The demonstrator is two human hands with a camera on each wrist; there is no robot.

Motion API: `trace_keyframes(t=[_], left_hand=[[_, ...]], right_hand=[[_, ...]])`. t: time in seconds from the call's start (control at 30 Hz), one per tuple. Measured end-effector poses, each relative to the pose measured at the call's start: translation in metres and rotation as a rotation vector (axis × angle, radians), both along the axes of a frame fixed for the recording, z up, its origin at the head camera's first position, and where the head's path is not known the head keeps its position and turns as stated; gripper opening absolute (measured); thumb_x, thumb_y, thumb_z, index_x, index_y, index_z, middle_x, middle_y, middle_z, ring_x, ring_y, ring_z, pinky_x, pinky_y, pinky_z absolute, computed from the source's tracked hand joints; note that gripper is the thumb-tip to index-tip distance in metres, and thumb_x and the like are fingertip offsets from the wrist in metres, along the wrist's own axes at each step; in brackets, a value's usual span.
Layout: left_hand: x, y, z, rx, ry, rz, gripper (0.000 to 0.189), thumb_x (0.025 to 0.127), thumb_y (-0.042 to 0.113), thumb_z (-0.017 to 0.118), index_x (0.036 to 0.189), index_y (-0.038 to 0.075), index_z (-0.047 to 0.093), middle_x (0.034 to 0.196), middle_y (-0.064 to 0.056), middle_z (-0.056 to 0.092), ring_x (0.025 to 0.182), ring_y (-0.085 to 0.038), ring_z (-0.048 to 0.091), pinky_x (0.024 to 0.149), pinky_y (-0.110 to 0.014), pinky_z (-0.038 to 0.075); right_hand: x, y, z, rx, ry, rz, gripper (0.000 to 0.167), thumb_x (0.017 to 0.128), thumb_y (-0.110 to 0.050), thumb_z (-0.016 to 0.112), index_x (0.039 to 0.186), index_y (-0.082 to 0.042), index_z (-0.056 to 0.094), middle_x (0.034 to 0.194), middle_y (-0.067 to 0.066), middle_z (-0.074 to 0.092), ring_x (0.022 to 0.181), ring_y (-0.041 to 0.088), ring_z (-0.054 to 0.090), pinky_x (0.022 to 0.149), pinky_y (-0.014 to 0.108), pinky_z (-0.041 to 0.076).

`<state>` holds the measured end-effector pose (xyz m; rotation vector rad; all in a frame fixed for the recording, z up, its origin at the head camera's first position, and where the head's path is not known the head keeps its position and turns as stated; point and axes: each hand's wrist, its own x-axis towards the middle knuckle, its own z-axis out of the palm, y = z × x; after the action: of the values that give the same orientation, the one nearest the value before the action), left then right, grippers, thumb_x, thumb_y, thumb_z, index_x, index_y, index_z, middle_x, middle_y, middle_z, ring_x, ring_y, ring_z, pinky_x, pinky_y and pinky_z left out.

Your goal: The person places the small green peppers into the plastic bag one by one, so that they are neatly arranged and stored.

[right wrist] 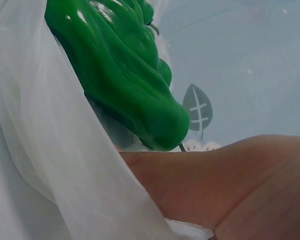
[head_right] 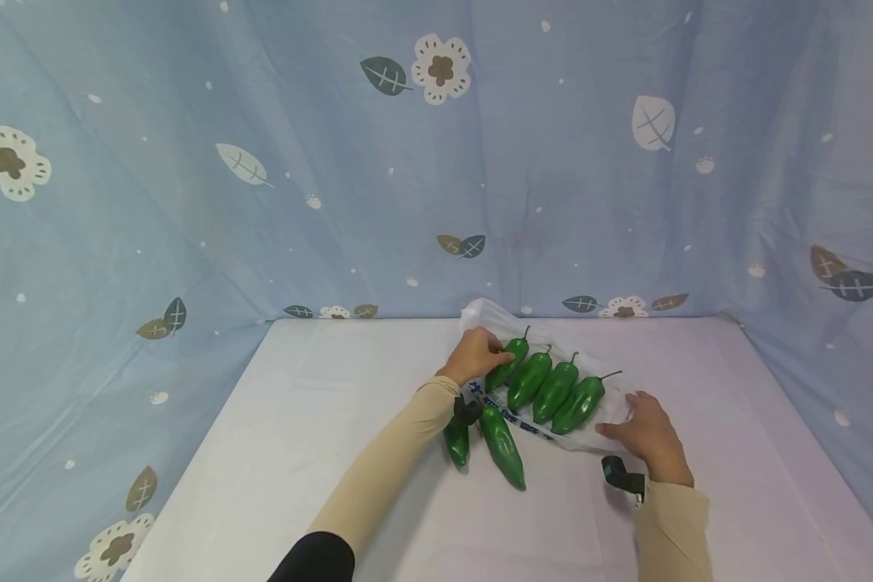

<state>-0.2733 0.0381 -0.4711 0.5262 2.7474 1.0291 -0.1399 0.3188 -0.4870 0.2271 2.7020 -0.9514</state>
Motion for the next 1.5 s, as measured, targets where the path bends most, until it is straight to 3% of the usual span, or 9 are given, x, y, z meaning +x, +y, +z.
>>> trace_keyframes(t=[0.37, 0.93, 1.37, 1.5], left_hand=[[-0.0004, 0.0011, -0.0052, -0.001, -0.011, -0.014, 0.024, 0.096, 0.025, 0.076, 0.093, 0.002, 0.082, 0.059, 0.000, 0.063, 0.048, -0.006, 0.044, 0.049, -0.019, 0.039], [0.0010, 0.0048, -0.0082, -0.027, -0.010, -0.018, 0.025, 0.096, 0.027, 0.077, 0.100, 0.003, 0.082, 0.074, -0.005, 0.074, 0.053, -0.005, 0.051, 0.051, -0.018, 0.043], [0.0036, 0.0072, -0.0058, -0.063, -0.010, 0.001, 0.026, 0.095, 0.029, 0.078, 0.086, 0.005, 0.081, 0.054, 0.005, 0.054, 0.046, -0.005, 0.042, 0.046, -0.019, 0.035], [0.0035, 0.0069, -0.0055, -0.073, -0.010, -0.008, 0.034, 0.095, 0.030, 0.077, 0.070, 0.007, 0.073, 0.048, 0.005, 0.046, 0.043, -0.006, 0.037, 0.043, -0.020, 0.032]], right_hand=[[-0.0012, -0.0006, -0.0011, 0.004, -0.006, -0.004, 0.096, 0.089, -0.031, 0.078, 0.146, 0.028, 0.027, 0.153, 0.050, 0.018, 0.139, 0.070, 0.021, 0.113, 0.078, 0.027], [-0.0014, -0.0009, -0.0003, 0.013, -0.012, -0.006, 0.097, 0.089, -0.032, 0.077, 0.147, 0.027, 0.027, 0.154, 0.049, 0.017, 0.140, 0.069, 0.019, 0.114, 0.077, 0.026], [-0.0015, -0.0005, 0.0006, 0.013, -0.017, -0.008, 0.097, 0.089, -0.032, 0.078, 0.146, 0.028, 0.027, 0.153, 0.049, 0.016, 0.140, 0.069, 0.019, 0.114, 0.077, 0.026], [-0.0013, -0.0012, 0.0010, 0.008, -0.016, -0.011, 0.096, 0.089, -0.030, 0.077, 0.146, 0.028, 0.026, 0.154, 0.049, 0.016, 0.141, 0.069, 0.018, 0.115, 0.077, 0.025]])
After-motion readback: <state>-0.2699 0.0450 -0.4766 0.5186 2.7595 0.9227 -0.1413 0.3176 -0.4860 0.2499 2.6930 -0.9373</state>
